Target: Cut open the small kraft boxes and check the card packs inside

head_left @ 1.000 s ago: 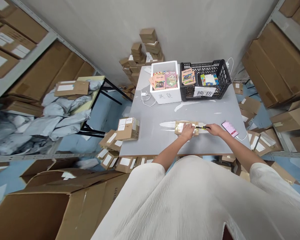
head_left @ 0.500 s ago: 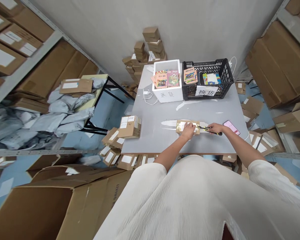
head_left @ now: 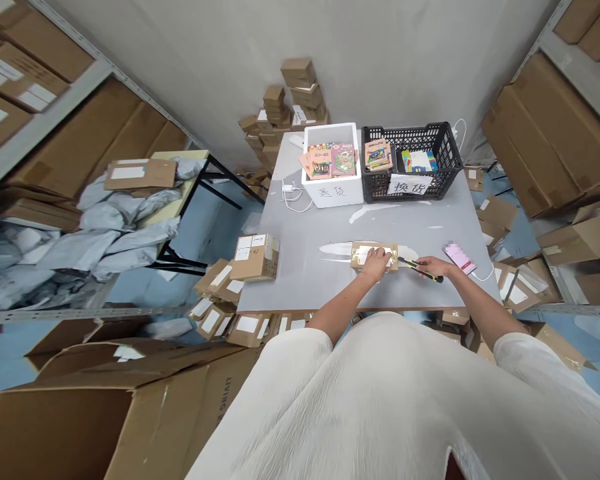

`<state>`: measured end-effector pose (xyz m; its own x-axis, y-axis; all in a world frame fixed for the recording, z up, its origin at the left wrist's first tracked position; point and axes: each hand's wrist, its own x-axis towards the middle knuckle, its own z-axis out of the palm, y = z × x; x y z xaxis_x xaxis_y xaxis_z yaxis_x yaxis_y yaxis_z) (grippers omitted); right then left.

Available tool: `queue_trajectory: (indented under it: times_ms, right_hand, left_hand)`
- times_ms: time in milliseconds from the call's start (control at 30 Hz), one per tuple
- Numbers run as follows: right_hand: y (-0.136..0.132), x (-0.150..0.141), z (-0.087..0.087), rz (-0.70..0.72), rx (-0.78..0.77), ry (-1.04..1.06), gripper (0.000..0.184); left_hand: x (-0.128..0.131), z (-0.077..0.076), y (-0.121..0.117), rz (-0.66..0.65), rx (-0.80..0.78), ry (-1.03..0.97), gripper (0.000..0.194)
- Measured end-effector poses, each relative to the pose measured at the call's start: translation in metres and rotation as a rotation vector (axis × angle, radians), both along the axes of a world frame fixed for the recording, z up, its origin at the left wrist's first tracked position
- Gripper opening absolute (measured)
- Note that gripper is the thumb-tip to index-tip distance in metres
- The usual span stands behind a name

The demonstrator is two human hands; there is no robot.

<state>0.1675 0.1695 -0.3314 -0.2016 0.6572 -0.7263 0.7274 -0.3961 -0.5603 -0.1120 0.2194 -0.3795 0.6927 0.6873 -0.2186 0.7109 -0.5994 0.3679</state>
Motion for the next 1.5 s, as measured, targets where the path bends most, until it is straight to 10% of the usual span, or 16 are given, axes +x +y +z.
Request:
queue_trajectory:
  times_ms: [467, 833, 1500]
  right_hand:
    - [-0.025, -0.001, 0.002, -0.243, 0.189, -0.037, 0.038]
    - [-0.036, -0.033, 0.018, 0.231, 0.462, -0.473, 0.049]
    - [-0.038, -0.031, -0.025, 0.176, 0.615, -0.548, 0.050]
  left_hand:
    - [-0.004, 0.011, 0.011, 0.152, -0.011, -0.087, 0.059]
    - [0.002, 0.002, 0.024, 0.110, -0.008, 0.022, 0.070]
    - [-0.004, -0.027, 0.002, 0.148, 0.071, -0.072, 0.075]
